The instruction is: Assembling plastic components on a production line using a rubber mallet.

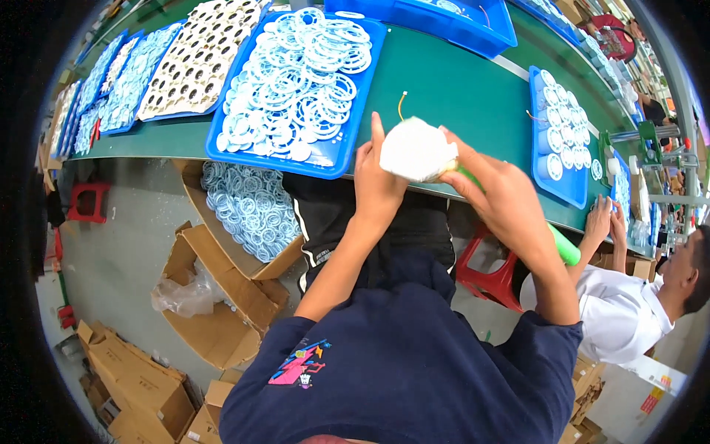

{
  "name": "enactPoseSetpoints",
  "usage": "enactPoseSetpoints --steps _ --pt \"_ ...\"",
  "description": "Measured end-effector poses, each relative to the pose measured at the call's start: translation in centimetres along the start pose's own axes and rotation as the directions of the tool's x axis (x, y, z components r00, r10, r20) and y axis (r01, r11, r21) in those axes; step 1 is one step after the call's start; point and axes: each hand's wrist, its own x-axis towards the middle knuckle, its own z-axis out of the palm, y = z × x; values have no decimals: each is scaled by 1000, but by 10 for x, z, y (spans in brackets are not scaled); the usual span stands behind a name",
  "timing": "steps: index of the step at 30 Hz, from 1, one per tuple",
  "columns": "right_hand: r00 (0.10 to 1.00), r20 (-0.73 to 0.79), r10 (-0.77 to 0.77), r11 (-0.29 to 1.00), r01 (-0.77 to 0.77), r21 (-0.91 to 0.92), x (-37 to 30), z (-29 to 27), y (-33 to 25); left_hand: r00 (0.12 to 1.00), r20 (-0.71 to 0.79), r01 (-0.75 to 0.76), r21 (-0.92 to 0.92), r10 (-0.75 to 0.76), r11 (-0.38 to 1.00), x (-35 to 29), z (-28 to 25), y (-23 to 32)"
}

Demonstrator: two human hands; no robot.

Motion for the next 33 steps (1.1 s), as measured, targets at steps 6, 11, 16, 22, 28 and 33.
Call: enactPoseSetpoints --steps 6,11,16,22,28,33 --pt "998 39 -39 988 44 -149 43 -17 11 1000 4 24 -51 -23 998 3 3 7" --pt "996 87 32 998 -28 -52 65 -16 15 999 11 50 -18 -50 999 3 4 8" --pt "971 -64 231 949 -210 234 57 -18 26 997 51 65 -47 -62 997 2 0 7" --pt "905 -95 414 842 -341 418 21 -9 51 990 82 115 -37 -112 993 5 -5 9" --pt "881 -34 472 835 -434 338 13 1 58 983 92 162 -12 -161 987 6 -7 9" --pt "855 -497 149 989 -132 69 -1 56 132 972 192 135 9 -134 991 5 -6 0"
